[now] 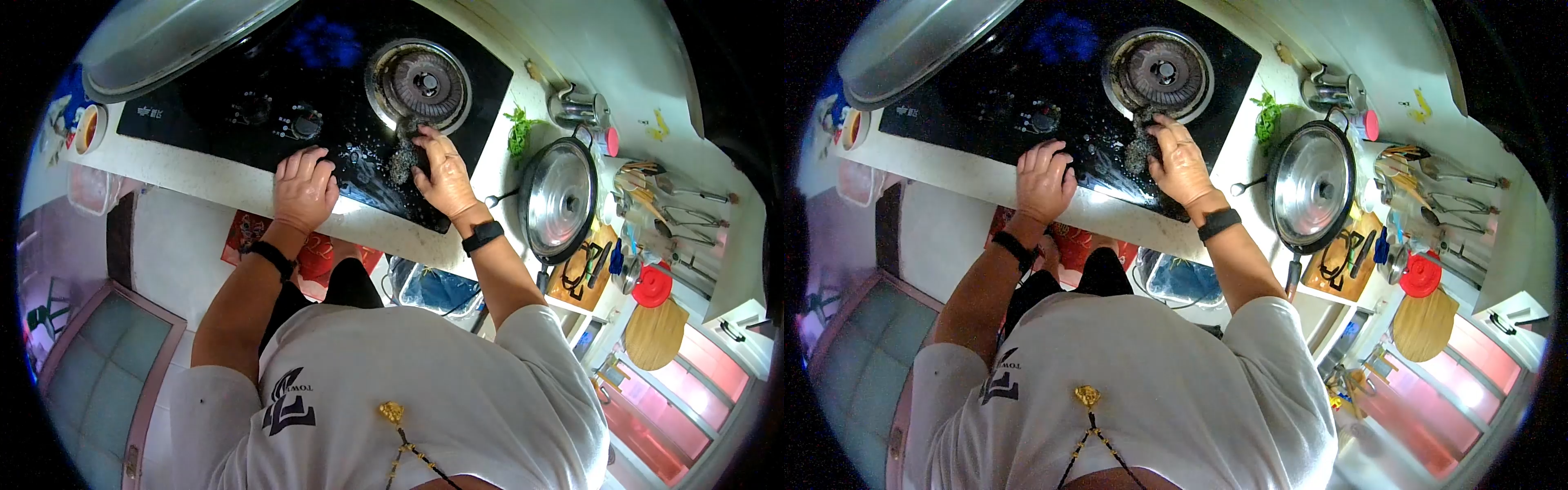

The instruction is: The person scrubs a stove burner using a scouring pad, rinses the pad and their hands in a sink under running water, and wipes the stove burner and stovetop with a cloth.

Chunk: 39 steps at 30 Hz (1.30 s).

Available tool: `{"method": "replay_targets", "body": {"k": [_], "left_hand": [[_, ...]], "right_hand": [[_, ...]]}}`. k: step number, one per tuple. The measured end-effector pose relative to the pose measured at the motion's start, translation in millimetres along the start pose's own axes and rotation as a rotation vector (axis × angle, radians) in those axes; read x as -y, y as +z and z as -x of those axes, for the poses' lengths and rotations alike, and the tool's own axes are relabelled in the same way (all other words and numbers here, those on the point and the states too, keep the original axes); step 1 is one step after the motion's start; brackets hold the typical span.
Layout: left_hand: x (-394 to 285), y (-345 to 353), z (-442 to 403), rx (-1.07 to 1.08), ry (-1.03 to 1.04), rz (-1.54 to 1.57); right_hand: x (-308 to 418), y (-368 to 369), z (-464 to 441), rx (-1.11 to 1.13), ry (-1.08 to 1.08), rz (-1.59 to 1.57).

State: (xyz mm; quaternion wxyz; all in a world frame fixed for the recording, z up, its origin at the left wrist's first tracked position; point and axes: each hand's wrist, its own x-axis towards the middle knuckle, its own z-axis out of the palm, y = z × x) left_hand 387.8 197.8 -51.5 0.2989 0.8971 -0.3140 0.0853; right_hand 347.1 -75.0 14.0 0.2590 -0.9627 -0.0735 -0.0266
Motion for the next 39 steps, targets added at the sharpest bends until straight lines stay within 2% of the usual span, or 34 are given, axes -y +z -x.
{"method": "replay_targets", "body": {"k": [7, 10, 12, 14, 15, 18, 21, 24, 26, 29, 34, 39], "left_hand": [[0.3, -0.2, -1.6, -0.019, 0.000, 0.014], [1.2, 1.0, -0.3, -0.007, -0.010, 0.033], [0.6, 0.9, 0.3, -0.011, -0.007, 0.025], [-0.6, -0.3, 1.1, -0.007, -0.009, 0.027], [0.2, -1.2, -0.3, -0.007, -0.008, 0.031], [0.2, -2.9, -2.2, -0.018, -0.004, 0.013], [1.0, -4.0, -4.1, -0.028, -0.010, 0.030], [0.9, -3.5, -1.5, -0.014, -0.019, 0.064], [0.0, -1.8, -0.3, -0.012, -0.017, 0.090], [2.2, -3.2, -4.0, -0.025, -0.013, 0.098], [-0.1, -3.3, -2.3, -0.008, -0.012, 0.064], [-0.4, -3.8, -2.4, -0.002, 0.002, 0.066]], "right_hand": [[-0.3, 9.9, -6.0, 0.083, 0.048, -0.008], [18.6, 29.0, -33.9, 0.040, 0.053, -0.157], [23.7, 48.7, -63.8, -0.087, -0.106, -0.008], [25.7, 59.9, -77.0, -0.113, 0.046, -0.247], [27.4, 56.6, -76.4, -0.023, 0.069, -0.104], [13.9, 66.5, -47.4, -0.153, -0.009, 0.084], [16.3, 67.9, -47.8, -0.096, 0.055, 0.134], [56.8, 62.1, -67.7, -0.028, 0.114, 0.282], [48.2, 79.4, -61.2, -0.119, 0.116, 0.293], [38.2, 68.7, -38.5, -0.126, 0.023, 0.286], [49.0, 79.2, -77.4, -0.133, 0.042, 0.328], [41.9, 68.7, -61.4, -0.127, 0.009, 0.274]]}}
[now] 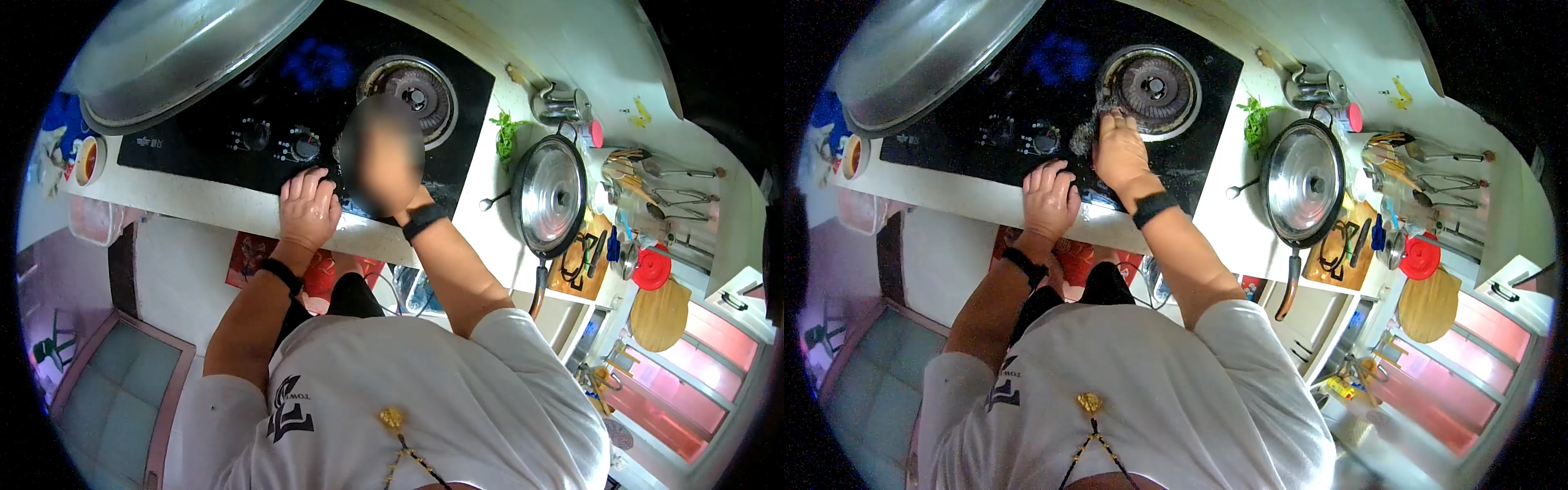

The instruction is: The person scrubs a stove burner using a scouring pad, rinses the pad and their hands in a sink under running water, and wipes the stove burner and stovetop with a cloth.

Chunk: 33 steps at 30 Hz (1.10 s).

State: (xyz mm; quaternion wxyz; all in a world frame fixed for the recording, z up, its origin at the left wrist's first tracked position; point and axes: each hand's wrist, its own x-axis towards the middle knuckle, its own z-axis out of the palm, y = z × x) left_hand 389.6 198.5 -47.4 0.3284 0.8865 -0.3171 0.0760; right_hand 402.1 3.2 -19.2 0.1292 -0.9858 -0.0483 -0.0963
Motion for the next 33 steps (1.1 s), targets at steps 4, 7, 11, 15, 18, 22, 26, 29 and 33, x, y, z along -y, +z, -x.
{"method": "replay_targets", "body": {"k": [4, 7, 11, 15, 18, 22, 26, 29, 33], "left_hand": [[1.1, 1.6, 0.5, 0.002, 0.010, -0.036], [1.4, 2.8, 1.4, -0.018, 0.009, -0.020], [2.0, 2.4, 0.6, -0.020, 0.006, -0.018], [2.3, 3.3, 2.1, -0.008, -0.005, 0.003], [1.4, 2.6, 0.7, -0.019, -0.007, -0.034], [0.6, 1.3, 0.3, 0.004, -0.004, -0.049], [-2.1, 1.8, 0.2, -0.007, 0.009, -0.048], [-1.2, 1.1, -0.6, -0.009, 0.009, -0.039], [1.0, 3.7, 0.7, -0.013, 0.020, -0.051]], "right_hand": [[10.9, -18.3, 10.1, 0.033, 0.050, -0.066], [13.7, -14.5, 12.8, -0.118, -0.068, 0.011], [12.1, -9.2, 15.9, -0.099, -0.049, 0.001], [14.7, -22.8, 9.3, -0.064, 0.044, -0.129], [6.7, -9.1, -8.7, -0.010, 0.099, -0.126], [17.4, 22.3, -38.2, -0.014, 0.217, -0.031], [20.0, 12.5, -61.7, 0.155, 0.344, -0.012], [17.4, 8.3, -30.5, 0.064, 0.252, 0.019], [15.1, 4.0, -30.7, 0.057, 0.268, -0.032]]}}
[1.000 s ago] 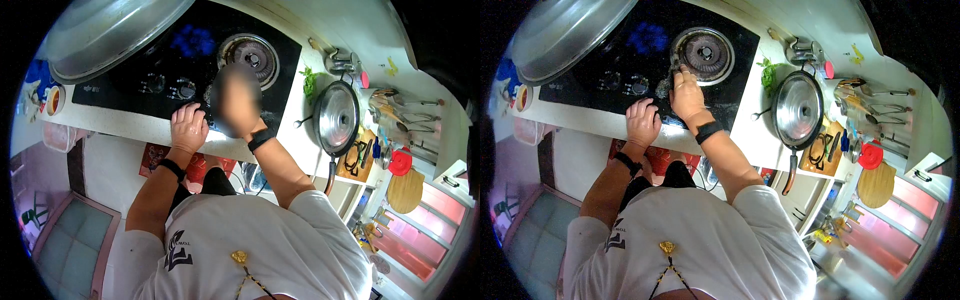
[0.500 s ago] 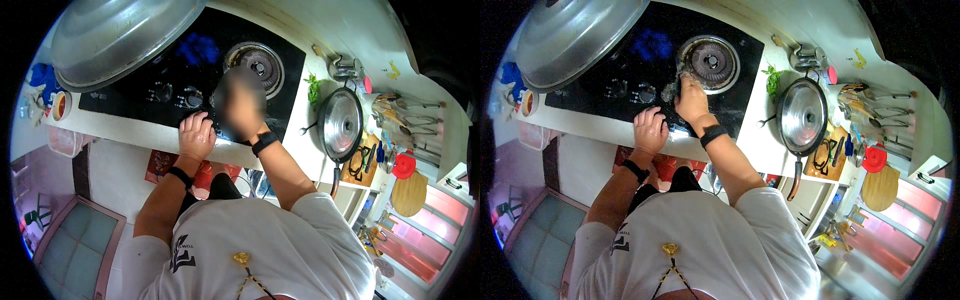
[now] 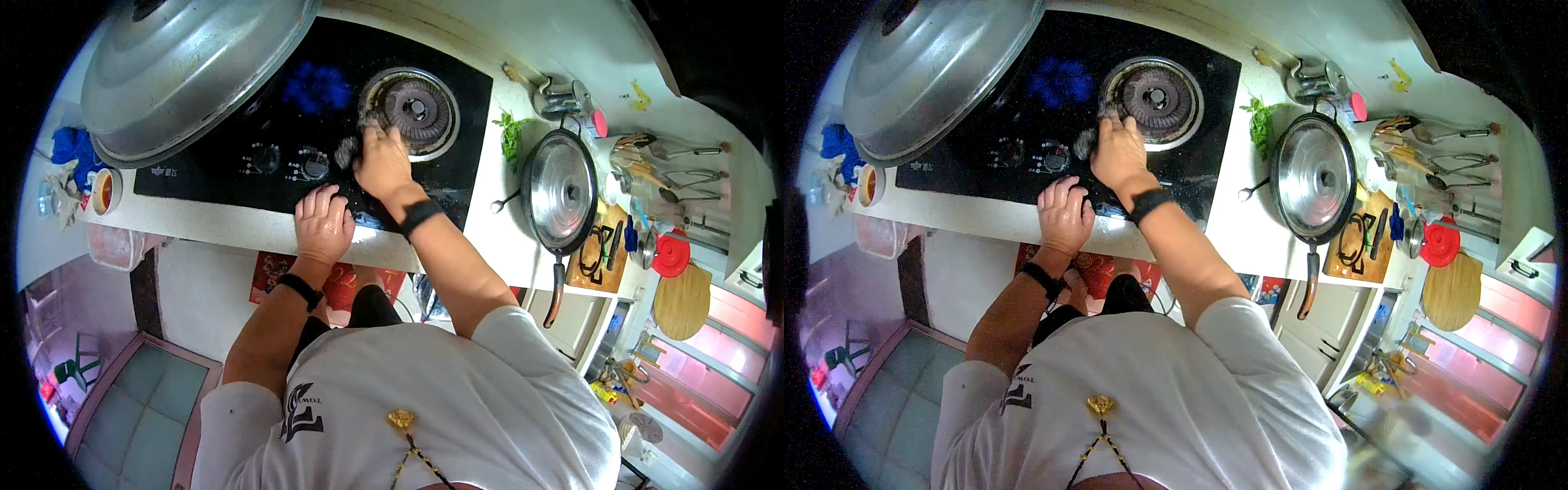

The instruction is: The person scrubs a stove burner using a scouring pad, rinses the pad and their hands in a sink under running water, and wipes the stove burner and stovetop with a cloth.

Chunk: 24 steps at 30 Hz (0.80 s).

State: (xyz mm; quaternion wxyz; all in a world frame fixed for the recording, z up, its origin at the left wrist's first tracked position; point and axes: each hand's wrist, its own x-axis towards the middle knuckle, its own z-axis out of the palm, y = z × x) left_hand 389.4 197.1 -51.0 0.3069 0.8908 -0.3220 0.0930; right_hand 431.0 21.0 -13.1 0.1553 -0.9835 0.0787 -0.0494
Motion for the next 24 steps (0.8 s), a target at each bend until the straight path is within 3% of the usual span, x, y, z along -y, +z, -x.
{"method": "replay_targets", "body": {"k": [4, 10, 12, 16, 21, 22, 24], "left_hand": [[-0.4, -0.6, -0.4, 0.011, -0.004, 0.011], [0.2, 1.0, -0.1, -0.005, -0.004, 0.010], [0.0, 0.1, 1.0, 0.012, -0.007, 0.011], [-2.7, -1.0, 2.7, 0.027, -0.003, 0.008], [0.5, -0.9, -1.5, -0.010, 0.008, 0.009], [-0.2, -0.5, -0.7, -0.020, 0.010, 0.009], [-0.4, 0.7, 2.4, -0.007, -0.002, 0.026]], "right_hand": [[12.3, 1.4, -40.5, 0.084, 0.075, 0.029], [-0.1, 0.6, 3.8, 0.070, 0.004, 0.075], [-5.0, 13.6, -9.7, -0.051, -0.011, -0.013], [8.8, 9.4, -48.8, 0.063, 0.105, -0.009], [-7.9, -8.0, 14.3, -0.011, -0.031, -0.033], [-12.5, -13.3, 15.6, 0.140, 0.013, -0.037], [-7.4, -1.7, 3.1, 0.034, 0.011, -0.046]]}}
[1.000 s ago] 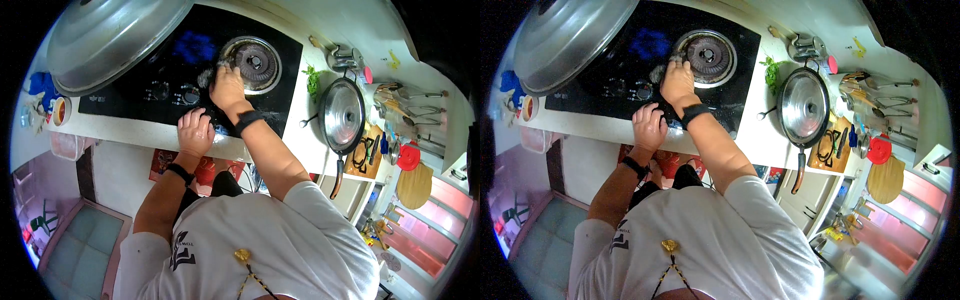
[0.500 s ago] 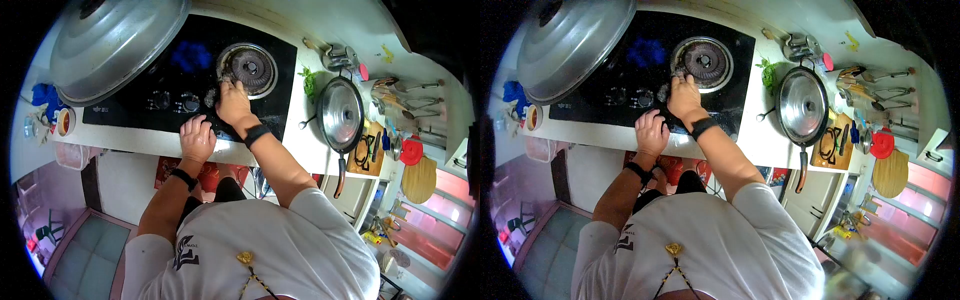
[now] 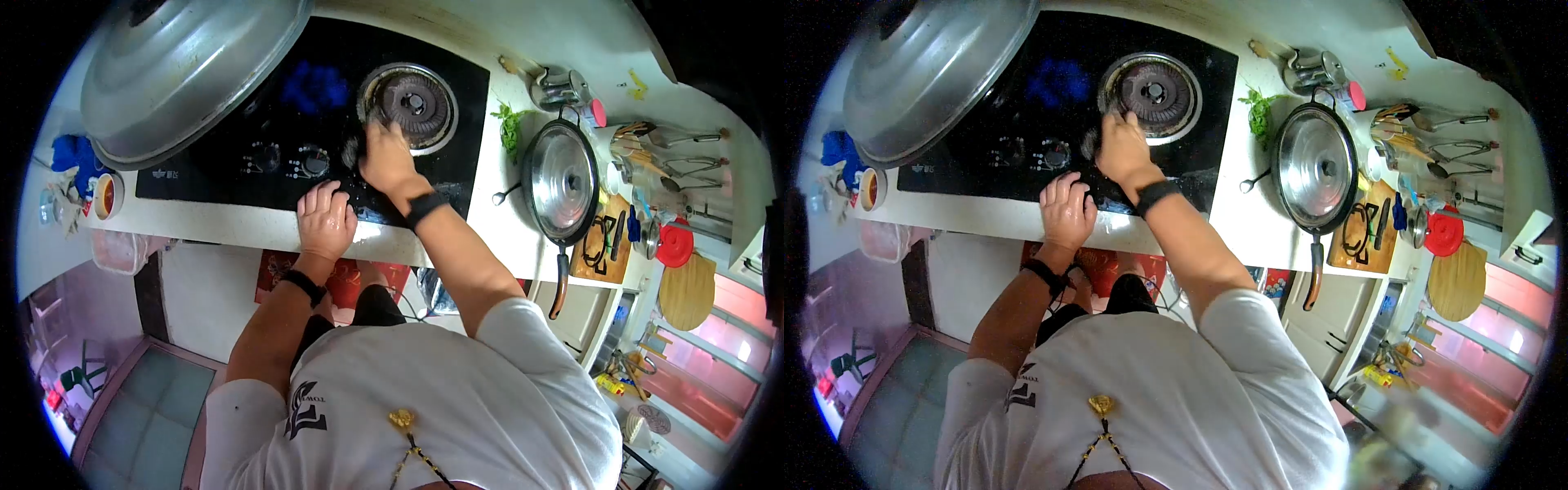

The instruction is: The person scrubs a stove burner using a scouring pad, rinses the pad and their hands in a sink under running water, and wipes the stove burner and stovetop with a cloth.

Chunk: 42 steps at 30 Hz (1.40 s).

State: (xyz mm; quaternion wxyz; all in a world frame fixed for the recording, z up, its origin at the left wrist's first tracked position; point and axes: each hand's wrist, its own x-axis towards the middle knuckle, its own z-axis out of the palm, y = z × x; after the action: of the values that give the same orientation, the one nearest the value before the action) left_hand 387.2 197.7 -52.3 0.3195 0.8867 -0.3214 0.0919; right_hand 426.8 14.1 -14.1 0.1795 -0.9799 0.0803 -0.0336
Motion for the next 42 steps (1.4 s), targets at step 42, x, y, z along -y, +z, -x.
{"method": "replay_targets", "body": {"k": [42], "left_hand": [[3.1, 1.4, -2.7, 0.012, 0.005, -0.001]], "right_hand": [[-60.1, -30.6, 48.2, -0.005, -0.031, 0.196]]}}
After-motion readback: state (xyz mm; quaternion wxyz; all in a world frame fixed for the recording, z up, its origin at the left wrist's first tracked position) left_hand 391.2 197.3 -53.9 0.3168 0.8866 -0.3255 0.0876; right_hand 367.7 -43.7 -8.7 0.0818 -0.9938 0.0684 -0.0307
